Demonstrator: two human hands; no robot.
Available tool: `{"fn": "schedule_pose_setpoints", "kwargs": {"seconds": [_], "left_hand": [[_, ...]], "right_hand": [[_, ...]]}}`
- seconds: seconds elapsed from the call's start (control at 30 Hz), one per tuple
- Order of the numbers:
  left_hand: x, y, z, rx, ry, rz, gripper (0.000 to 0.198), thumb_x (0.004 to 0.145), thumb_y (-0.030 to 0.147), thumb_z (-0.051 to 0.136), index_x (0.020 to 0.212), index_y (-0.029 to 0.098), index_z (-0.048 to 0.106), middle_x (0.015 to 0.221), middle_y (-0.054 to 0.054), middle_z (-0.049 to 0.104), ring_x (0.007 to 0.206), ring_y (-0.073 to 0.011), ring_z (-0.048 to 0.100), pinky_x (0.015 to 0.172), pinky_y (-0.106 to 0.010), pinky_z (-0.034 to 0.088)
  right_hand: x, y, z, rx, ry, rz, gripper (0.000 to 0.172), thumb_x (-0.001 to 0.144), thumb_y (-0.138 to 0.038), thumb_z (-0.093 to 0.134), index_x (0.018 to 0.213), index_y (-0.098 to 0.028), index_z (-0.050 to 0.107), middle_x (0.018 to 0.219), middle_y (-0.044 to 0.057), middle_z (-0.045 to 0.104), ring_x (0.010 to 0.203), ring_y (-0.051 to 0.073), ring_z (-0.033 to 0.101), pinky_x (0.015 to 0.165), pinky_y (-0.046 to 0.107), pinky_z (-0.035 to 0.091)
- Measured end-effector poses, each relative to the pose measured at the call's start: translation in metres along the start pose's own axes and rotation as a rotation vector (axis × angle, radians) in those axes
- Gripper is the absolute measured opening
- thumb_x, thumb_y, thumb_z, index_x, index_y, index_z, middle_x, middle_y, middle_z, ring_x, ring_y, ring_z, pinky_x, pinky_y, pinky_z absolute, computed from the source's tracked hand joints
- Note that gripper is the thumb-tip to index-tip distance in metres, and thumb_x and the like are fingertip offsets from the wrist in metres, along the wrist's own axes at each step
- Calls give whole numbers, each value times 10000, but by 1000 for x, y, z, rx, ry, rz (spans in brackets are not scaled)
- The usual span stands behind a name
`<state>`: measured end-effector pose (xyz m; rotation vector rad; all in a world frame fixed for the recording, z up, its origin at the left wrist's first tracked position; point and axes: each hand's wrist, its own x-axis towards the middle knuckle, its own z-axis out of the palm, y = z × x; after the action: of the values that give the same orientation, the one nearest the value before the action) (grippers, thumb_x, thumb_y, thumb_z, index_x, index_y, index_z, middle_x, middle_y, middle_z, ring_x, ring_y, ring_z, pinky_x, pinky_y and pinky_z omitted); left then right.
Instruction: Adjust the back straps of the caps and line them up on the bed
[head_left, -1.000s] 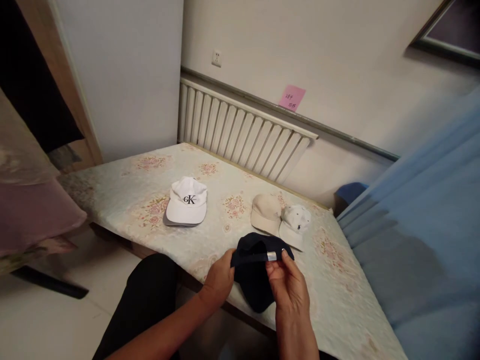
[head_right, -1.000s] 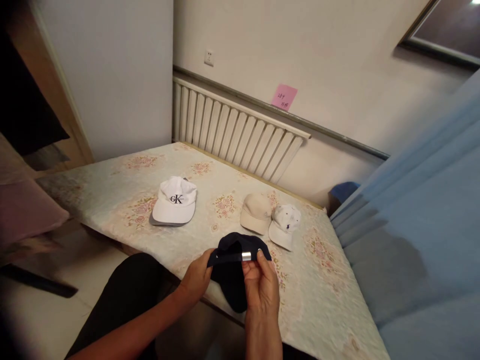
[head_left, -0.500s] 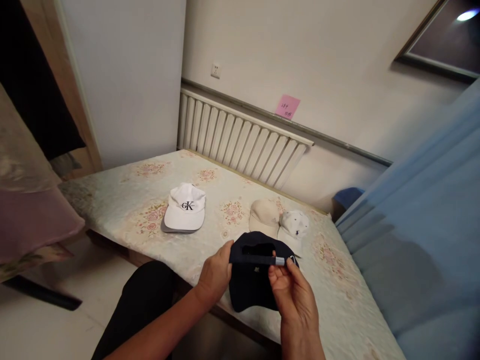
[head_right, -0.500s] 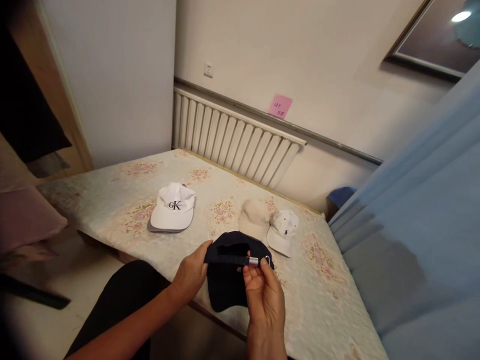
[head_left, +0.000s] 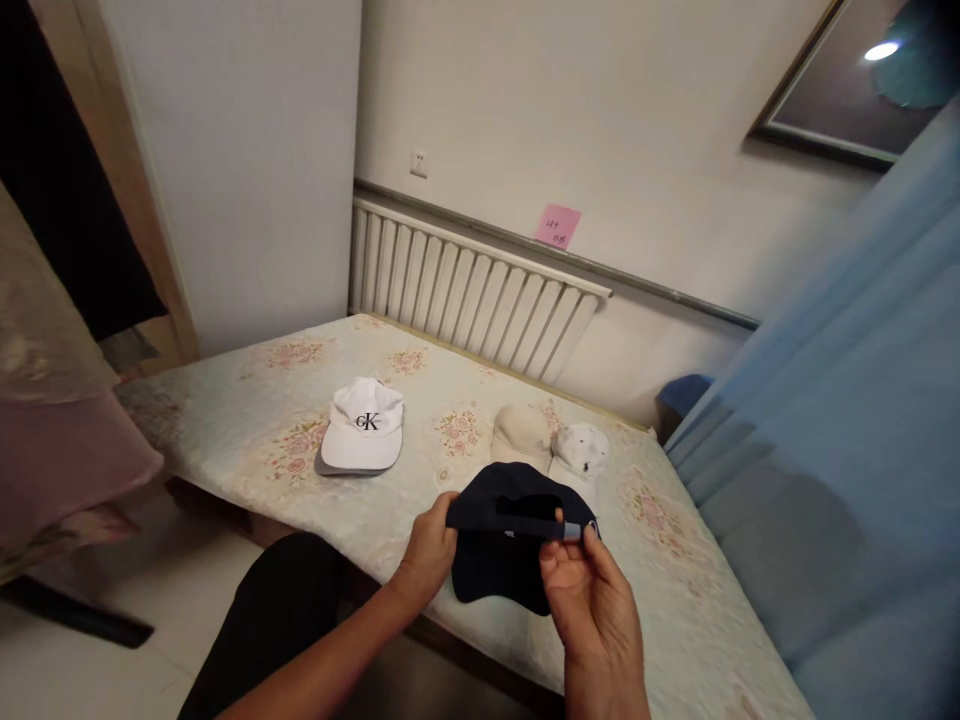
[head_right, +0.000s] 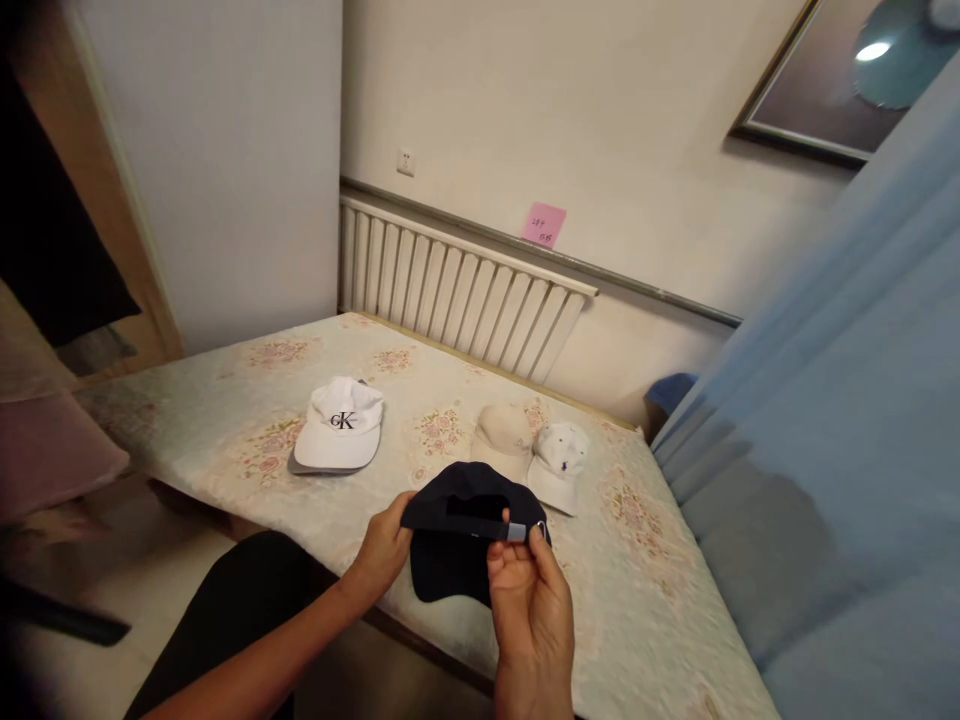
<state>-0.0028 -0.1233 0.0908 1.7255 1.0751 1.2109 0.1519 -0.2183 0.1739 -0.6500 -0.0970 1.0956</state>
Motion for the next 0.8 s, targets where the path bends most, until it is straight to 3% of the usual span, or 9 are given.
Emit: {"fn": "schedule_pose_setpoints", "kwargs": {"seconds": [0.4, 0.8], "left_hand": [[-21, 36, 13, 41, -34, 34, 282, 857, 229, 363, 1023, 183, 586, 891, -47, 686, 834, -183, 630, 778, -288, 461], [-32, 56, 18, 35, -48, 63, 296, 843, 212, 349, 1010, 168, 590, 879, -50, 674, 849, -181, 619, 780, -274, 449]], "right_hand": [[-26, -29, -23, 111, 25, -7, 240, 752, -71, 595, 956, -197, 601, 869, 13, 705, 835, 133, 677, 580, 230, 532], [-42, -43, -34, 92, 32, -11, 192, 766, -92, 592, 932, -188, 606, 859, 27, 699, 823, 138, 677, 589, 232, 539]]}}
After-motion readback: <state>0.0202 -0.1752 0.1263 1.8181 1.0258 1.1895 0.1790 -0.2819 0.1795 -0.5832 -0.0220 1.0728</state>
